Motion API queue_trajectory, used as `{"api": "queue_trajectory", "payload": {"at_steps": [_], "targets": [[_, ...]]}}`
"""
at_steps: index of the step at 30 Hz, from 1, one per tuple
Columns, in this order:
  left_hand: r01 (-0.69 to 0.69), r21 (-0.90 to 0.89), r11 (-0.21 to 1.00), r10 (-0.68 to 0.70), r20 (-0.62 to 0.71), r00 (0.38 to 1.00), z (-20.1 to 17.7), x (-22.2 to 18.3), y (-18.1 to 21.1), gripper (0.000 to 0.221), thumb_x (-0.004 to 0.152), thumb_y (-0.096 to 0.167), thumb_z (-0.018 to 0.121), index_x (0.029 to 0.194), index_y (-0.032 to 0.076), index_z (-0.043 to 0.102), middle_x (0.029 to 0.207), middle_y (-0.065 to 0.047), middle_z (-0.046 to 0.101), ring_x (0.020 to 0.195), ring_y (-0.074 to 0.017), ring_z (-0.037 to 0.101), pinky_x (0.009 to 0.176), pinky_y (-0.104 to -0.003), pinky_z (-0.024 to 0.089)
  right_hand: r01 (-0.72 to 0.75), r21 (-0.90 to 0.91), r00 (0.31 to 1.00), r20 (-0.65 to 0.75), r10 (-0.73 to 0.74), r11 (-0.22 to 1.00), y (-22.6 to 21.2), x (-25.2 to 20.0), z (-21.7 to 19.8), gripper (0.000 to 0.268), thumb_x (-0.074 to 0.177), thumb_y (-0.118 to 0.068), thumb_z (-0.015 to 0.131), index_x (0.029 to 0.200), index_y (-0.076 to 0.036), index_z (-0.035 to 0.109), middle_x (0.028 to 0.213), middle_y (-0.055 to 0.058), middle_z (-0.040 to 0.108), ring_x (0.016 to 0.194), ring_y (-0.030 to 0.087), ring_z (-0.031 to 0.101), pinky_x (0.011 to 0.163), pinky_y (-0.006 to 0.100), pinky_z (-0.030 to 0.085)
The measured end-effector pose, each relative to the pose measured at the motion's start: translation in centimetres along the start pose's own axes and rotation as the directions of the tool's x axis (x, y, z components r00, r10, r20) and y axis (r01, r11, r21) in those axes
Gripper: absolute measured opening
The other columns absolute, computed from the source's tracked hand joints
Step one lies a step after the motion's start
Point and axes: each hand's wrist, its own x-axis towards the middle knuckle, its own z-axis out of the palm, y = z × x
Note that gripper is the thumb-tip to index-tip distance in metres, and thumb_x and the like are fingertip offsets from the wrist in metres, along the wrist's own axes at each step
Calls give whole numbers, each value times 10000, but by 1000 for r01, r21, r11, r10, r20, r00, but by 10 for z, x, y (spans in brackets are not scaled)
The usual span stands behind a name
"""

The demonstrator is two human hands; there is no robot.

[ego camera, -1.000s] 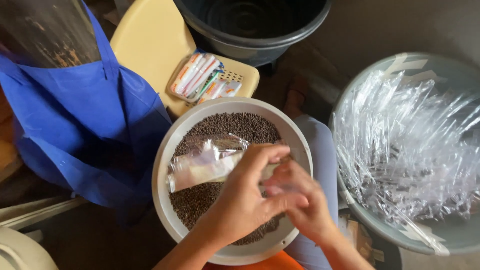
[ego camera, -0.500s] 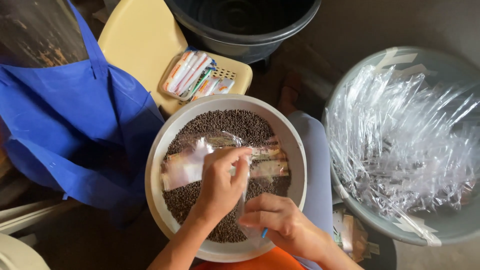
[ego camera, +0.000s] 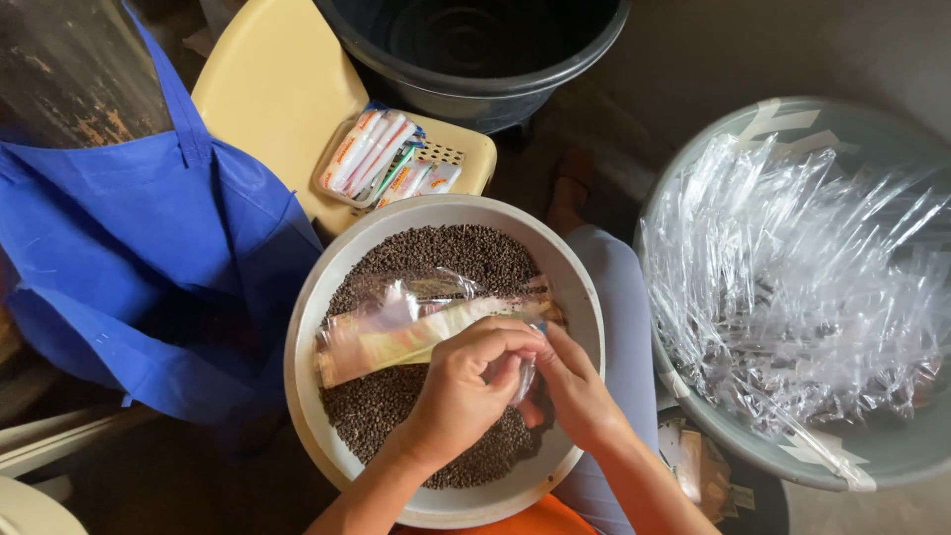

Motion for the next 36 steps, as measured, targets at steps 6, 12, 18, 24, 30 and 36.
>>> {"api": "queue_trajectory", "payload": {"at_steps": [6, 12, 18, 24, 30, 36], "targets": [[-43, 278, 960, 16, 98, 995, -6, -5, -14, 536, 754, 21, 806, 1238, 24, 576, 1306, -139, 571, 1249, -296, 569, 1145, -412, 457, 264, 152, 964, -57, -259, 952, 11, 16, -11, 171, 929, -113, 718, 967, -56, 561, 662, 47, 610, 387, 63, 458, 300, 216, 326], [341, -54, 938, -327, 182, 927, -5, -9, -14, 279, 871, -4, 638, 1147, -9, 603, 819, -79, 741, 630, -108, 666, 491, -211, 507, 364, 99, 926, -148, -348, 926, 7, 7, -6, 200, 902, -50, 747, 950, -81, 555, 734, 8, 591, 448, 44, 445, 345, 189, 343], [3, 190, 982, -9, 33, 999, -6, -3, -13, 258, 801, -114, 674, 1032, -17, 611, 833, -80, 654, 748, -160, 667, 662, -240, 608, 342, -116, 931, 175, -319, 933, 21, -2, -14, 99, 847, -1, 810, 937, 2, 769, 700, 11, 697, 561, 52, 525, 519, 192, 413], [-36, 200, 979, 29, 40, 999, 3, -22, -40, 186, 836, -102, 675, 929, 37, 592, 846, -71, 620, 758, -156, 615, 691, -224, 571, 116, 356, 979, 117, -167, 927, 21, -3, -25, 100, 917, 3, 642, 1002, -17, 690, 678, 62, 618, 490, 99, 452, 440, 243, 336], [159, 237, 958, -227, 299, 927, -6, -23, -27, 212, 800, 15, 743, 997, 56, 674, 907, -27, 573, 778, -153, 523, 691, -296, 458, 175, 76, 983, 38, -178, 982, 16, -5, -24, 183, 974, -179, 681, 993, -4, 630, 650, 17, 505, 502, 93, 411, 442, 233, 305], [182, -82, 980, -175, 79, 981, -4, -7, -51, 137, 1033, 147, 503, 929, 83, 565, 713, -30, 566, 547, -117, 489, 406, -213, 391, 323, -298, 945, 60, -320, 898, 18, -19, 2, 156, 985, -136, 577, 946, -16, 669, 648, 12, 640, 558, 93, 569, 519, 242, 490]]}}
